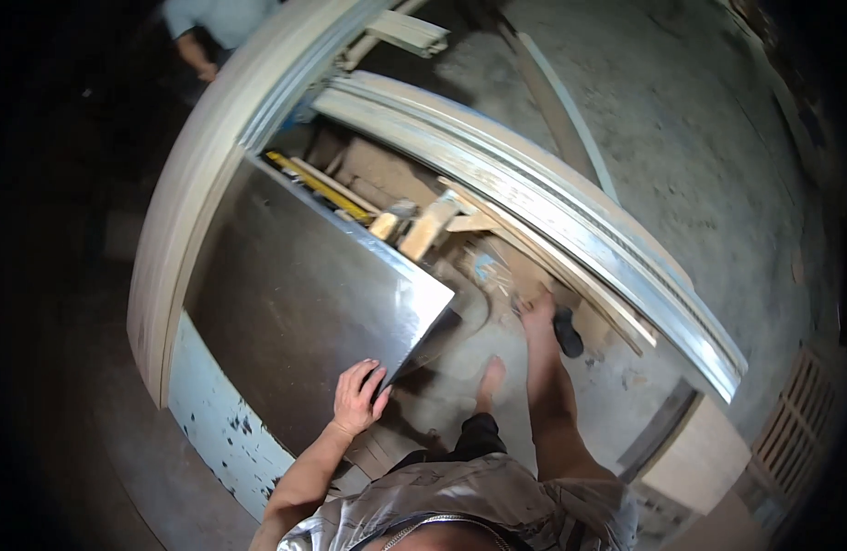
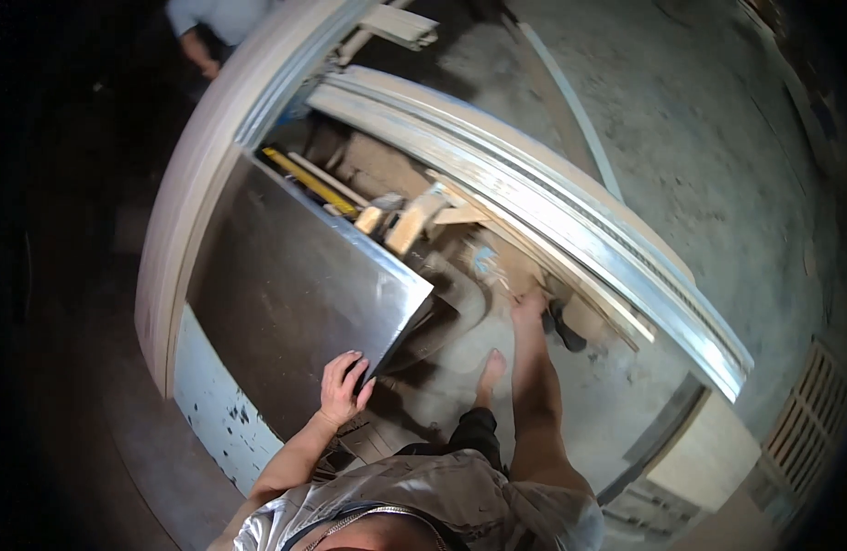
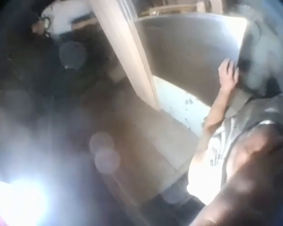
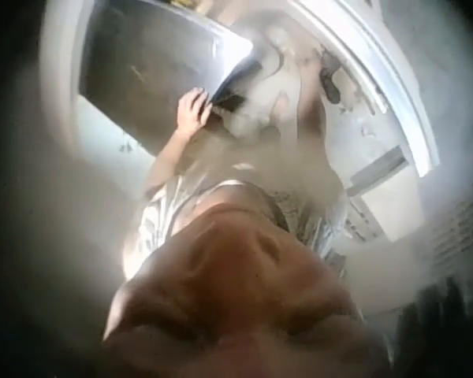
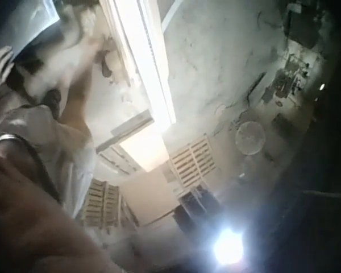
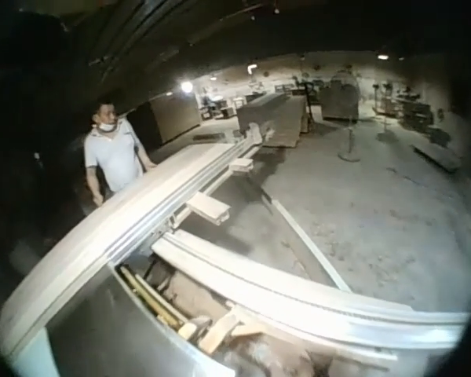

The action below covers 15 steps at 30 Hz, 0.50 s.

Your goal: The person lifts cut wooden boards from a table saw and stacks them onto a pallet by hand. Then, the person works with a coworker to load another wooden board onto the sliding table saw and positions wooden blocks near the machine.

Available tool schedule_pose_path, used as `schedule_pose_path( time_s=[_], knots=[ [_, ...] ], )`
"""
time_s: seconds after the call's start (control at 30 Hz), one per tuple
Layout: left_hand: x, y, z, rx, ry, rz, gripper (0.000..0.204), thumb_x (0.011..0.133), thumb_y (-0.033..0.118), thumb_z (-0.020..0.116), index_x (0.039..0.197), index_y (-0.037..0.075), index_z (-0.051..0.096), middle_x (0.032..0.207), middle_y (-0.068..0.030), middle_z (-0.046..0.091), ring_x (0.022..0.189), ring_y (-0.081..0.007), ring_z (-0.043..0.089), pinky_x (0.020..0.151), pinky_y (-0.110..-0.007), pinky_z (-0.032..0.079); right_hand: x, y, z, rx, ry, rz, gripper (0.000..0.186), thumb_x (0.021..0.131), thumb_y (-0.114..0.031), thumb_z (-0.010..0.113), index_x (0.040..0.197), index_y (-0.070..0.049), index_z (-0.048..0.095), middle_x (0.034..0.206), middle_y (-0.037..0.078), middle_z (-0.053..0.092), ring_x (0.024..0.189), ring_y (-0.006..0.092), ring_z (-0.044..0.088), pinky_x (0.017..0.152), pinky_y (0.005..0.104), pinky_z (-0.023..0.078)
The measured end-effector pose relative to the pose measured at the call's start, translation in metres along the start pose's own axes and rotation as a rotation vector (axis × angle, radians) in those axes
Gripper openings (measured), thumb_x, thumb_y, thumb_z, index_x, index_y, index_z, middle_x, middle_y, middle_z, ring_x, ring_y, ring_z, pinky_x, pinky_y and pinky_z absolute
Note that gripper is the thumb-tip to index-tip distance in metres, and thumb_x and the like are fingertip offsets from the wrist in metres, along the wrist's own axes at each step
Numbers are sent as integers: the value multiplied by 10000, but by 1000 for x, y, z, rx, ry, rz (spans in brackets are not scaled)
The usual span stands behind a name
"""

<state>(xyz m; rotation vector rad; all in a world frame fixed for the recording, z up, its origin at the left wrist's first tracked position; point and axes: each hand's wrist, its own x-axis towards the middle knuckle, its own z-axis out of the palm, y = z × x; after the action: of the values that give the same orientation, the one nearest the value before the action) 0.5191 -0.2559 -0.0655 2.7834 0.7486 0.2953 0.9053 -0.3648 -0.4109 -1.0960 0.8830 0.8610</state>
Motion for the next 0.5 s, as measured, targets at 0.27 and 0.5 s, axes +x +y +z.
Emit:
schedule_pose_path(
  time_s=[0.27,0.5],
  knots=[
    [-44,2,-16,-58,12,28,444,854,195,761,1266,67,657,1337,-119,613,1249,-312,595,1017,-437,493,-39,11,-30,-308,-16,-236,242,961,-281,626,1098,-82,639,951,43,605,802,164,573,697,327,474],
    [-76,3,-16,-156,29,96,422,883,194,725,1274,57,648,1375,-123,589,1263,-320,581,1040,-435,487,-164,89,-114,-548,-279,83,418,1080,-457,498,790,-155,501,632,-23,525,492,155,485,489,297,438]
  ],
)
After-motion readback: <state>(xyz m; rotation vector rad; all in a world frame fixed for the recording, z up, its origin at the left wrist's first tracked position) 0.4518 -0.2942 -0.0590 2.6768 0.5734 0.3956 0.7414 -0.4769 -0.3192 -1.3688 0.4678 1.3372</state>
